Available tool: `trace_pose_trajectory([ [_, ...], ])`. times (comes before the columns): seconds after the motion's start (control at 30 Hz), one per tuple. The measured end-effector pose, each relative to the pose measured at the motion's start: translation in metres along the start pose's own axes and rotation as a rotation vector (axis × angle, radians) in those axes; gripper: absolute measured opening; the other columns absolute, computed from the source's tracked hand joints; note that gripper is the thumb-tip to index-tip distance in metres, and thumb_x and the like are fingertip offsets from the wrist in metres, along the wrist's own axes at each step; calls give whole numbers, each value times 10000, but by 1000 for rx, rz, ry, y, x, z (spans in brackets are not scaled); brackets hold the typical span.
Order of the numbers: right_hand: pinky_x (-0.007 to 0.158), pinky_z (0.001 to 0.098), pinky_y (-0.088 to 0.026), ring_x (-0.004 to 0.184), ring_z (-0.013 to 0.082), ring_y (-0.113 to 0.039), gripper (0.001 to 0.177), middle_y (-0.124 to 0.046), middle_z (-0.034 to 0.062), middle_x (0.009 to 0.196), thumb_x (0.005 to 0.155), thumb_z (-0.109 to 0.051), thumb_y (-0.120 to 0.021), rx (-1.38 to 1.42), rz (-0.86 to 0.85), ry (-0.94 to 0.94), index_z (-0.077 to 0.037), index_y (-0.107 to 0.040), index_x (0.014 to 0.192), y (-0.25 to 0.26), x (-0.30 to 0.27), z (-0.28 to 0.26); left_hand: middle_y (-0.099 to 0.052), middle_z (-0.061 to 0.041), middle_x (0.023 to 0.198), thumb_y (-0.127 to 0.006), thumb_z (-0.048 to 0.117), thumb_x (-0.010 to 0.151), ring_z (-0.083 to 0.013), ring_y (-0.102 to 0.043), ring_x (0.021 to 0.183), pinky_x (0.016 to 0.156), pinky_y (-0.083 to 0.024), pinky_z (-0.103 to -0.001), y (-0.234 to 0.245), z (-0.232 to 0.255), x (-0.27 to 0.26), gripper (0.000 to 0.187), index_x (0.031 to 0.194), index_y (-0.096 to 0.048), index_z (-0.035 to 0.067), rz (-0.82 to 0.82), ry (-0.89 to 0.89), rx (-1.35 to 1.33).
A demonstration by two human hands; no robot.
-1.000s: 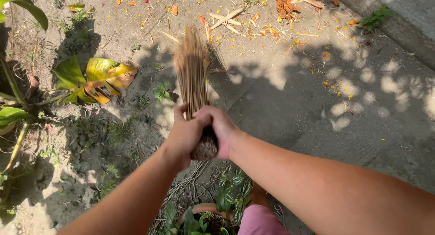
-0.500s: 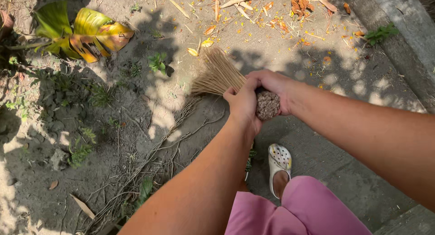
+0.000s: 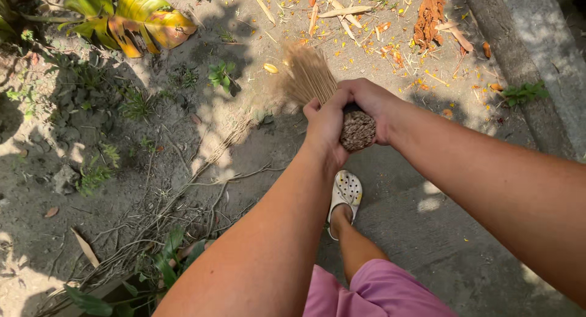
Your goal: The person sweeps debris off the outdoor ground using a handheld broom while walking along a path.
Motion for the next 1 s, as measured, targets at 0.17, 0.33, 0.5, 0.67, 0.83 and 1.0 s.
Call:
trace_pose_trajectory([
  [0.17,791,374,-561,880,179,-648,717,-685,82,997,871,-258,-563,-102,121,324,-268,-371,1562,-34,-22,17,-573,-224,1271,-684,168,792,-323,-692,1019,784,-624,-467,45,23,-49,871,1528,-222,206,-112,-160,-6],
  [0.33,719,407,-581,787,222,-672,464,-705,88,963,913,-304,-591,-90,-154,-177,-175,-526,1353,-83,44,83,-571,-219,1273,-711,129,747,-333,-693,1038,794,-625,-495,122,25,-52,935,1501,-164,215,331,-257,-169],
  [0.5,658,462,-617,731,292,-739,360,-746,149,927,842,-313,-520,157,-13,-130,-71,-701,1039,-37,53,47,-513,-178,1241,-720,204,708,-352,-647,974,677,-582,-606,83,38,7,901,1457,-223,260,139,90,67],
  [0.67,701,463,-583,861,251,-684,360,-668,81,989,832,-283,-605,19,196,103,-184,-620,1178,-106,25,61,-577,-211,1295,-689,194,812,-333,-691,1058,758,-625,-509,124,69,-30,853,1536,-238,203,-81,-47,57],
  [0.83,773,389,-577,890,181,-659,592,-708,83,1040,851,-157,-714,-108,-104,-82,-494,-522,1298,-237,58,155,-597,-183,1310,-620,188,787,-307,-700,1047,795,-601,-502,263,113,-111,838,1517,-221,288,237,-62,-98],
  [1.0,723,498,-633,750,314,-719,319,-714,189,966,871,-315,-593,-166,-129,-530,-50,-605,1048,-264,161,163,-532,-228,1317,-748,107,759,-353,-655,1041,740,-602,-528,302,148,-37,975,1535,-170,230,483,-137,-379],
])
Point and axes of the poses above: each hand's wrist, its own x-axis towards the middle knuckle, its own y-axis out of the back of the hand, z = x × y, the point moved 5 cm from there along x, towards the middle knuckle
